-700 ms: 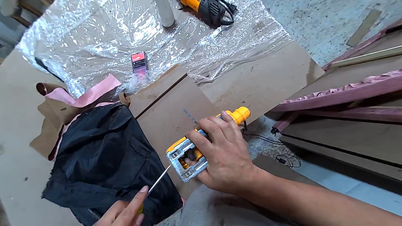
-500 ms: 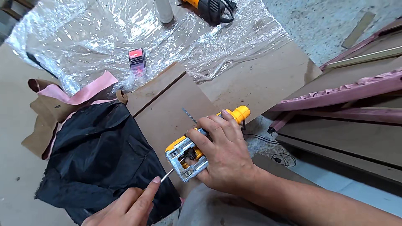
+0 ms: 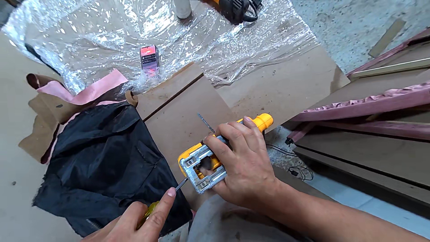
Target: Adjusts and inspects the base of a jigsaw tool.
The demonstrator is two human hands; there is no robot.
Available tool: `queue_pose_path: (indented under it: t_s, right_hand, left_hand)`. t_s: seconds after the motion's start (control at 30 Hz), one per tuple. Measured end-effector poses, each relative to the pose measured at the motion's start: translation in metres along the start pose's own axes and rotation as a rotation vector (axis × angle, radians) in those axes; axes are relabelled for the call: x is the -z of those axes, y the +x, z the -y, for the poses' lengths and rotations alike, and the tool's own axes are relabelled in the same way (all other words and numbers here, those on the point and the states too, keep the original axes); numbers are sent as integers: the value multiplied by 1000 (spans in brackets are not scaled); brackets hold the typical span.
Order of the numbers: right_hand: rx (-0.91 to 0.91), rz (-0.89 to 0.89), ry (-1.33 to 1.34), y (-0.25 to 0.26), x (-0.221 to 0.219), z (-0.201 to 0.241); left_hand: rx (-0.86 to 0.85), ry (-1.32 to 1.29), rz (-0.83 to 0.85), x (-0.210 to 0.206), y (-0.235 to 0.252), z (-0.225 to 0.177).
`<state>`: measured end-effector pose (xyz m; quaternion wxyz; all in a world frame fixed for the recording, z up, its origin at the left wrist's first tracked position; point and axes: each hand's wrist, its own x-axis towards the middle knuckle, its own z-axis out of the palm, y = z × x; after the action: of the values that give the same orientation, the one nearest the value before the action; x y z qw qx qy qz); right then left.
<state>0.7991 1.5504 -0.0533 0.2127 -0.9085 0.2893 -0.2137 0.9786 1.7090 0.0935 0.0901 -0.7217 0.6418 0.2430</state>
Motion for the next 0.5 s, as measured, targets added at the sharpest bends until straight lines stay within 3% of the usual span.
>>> queue_pose_path:
  t_s: [0.23,0.5]
  right_hand:
    - [-3,-3,-19,0,-1,2]
    - [-34,23,-66,10,-5,7]
  left_hand:
    - [120,29,30,4,-1,-26]
    - [183,27,66,10,8,-26]
